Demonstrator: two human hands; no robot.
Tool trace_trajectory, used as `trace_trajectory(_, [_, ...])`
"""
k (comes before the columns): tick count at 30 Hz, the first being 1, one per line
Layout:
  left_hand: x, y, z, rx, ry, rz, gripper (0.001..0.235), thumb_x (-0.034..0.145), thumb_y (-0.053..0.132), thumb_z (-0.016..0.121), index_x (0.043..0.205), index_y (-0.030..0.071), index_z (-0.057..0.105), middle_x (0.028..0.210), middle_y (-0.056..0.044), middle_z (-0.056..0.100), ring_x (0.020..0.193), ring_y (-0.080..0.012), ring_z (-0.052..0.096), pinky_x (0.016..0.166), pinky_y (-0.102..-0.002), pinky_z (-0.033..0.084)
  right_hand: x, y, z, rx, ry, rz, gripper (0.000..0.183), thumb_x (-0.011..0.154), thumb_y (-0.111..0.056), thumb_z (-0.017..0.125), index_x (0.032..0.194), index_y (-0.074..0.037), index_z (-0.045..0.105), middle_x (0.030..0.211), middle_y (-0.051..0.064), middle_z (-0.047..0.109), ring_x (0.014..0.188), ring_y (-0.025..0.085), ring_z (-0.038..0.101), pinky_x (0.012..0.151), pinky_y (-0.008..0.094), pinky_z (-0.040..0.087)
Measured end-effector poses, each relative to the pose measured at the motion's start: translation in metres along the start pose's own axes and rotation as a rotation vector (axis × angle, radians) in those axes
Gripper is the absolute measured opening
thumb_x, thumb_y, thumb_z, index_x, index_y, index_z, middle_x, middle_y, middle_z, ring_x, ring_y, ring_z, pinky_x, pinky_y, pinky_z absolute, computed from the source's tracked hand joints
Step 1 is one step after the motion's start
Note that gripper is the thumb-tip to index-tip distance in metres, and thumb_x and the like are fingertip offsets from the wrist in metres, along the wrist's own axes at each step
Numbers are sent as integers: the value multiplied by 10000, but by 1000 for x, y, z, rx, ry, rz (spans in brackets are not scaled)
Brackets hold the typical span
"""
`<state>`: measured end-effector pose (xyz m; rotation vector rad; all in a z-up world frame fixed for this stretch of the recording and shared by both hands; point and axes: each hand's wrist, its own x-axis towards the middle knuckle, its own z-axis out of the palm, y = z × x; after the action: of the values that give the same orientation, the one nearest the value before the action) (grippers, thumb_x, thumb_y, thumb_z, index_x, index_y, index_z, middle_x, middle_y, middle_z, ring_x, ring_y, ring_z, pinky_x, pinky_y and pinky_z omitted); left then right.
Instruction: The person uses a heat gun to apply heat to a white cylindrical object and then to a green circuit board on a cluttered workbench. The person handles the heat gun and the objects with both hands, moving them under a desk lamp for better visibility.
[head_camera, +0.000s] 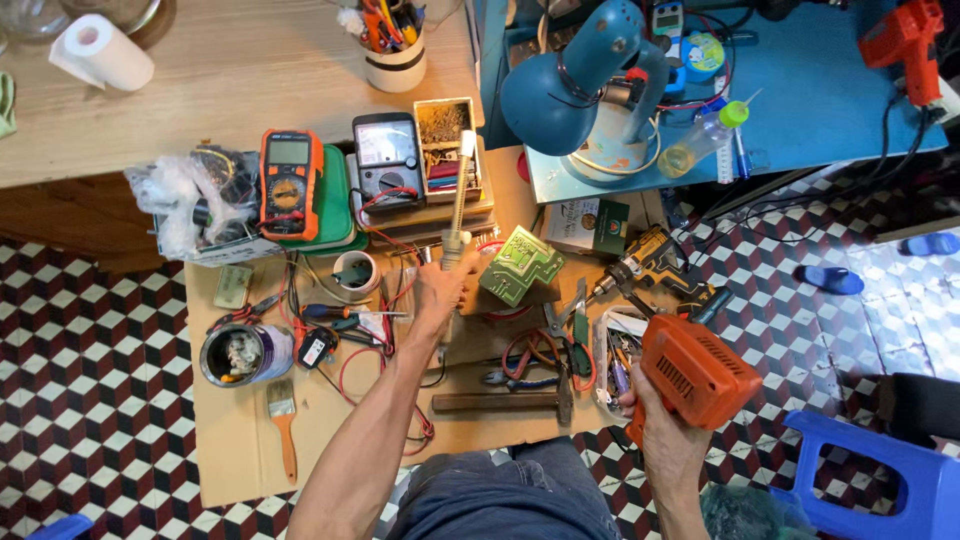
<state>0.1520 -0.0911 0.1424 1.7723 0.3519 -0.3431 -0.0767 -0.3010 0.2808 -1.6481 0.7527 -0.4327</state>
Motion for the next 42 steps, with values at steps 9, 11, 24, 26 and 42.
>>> trace_trajectory(9, [-3,-4,20,36,62,258,417,880,477,790,833,66,734,589,-29,648,500,-114,592,472,-288,453,5,7,-6,-25,68,32,284,953,-75,693,1211,39,665,834,92,689,700,144,660,653,291,587])
trace_trajectory(11, [9,0,14,155,110,302,368,829,457,808,896,100,751,593,-10,674,500,-105,614,461,-279,463,10,7,-5,-7,35,22,277,948,-84,688,1198,33,661,826,84,688,697,142,668,654,290,601])
trace_trajectory(24, [73,-4,42,-9,-243,72,378,689,358,906,919,82,786,873,-20,776,753,-90,692,682,-248,551,29,13,-8,78,-36,31,275,925,-96,698,1171,22,662,828,88,679,677,148,661,609,288,581])
trace_trajectory(26, [83,-8,45,56,-276,40,397,691,353,912,963,88,796,908,-13,781,803,-92,701,731,-245,547,31,14,-10,84,-41,50,283,925,-96,695,1181,20,662,837,98,680,677,150,666,611,292,590])
trace_trajectory(42, [-20,-45,40,-650,-113,-328,417,838,379,781,1076,59,659,909,-72,720,719,-132,713,463,-248,490,41,10,-4,43,-76,31,253,932,-114,696,1146,16,654,792,94,683,647,151,672,580,287,601])
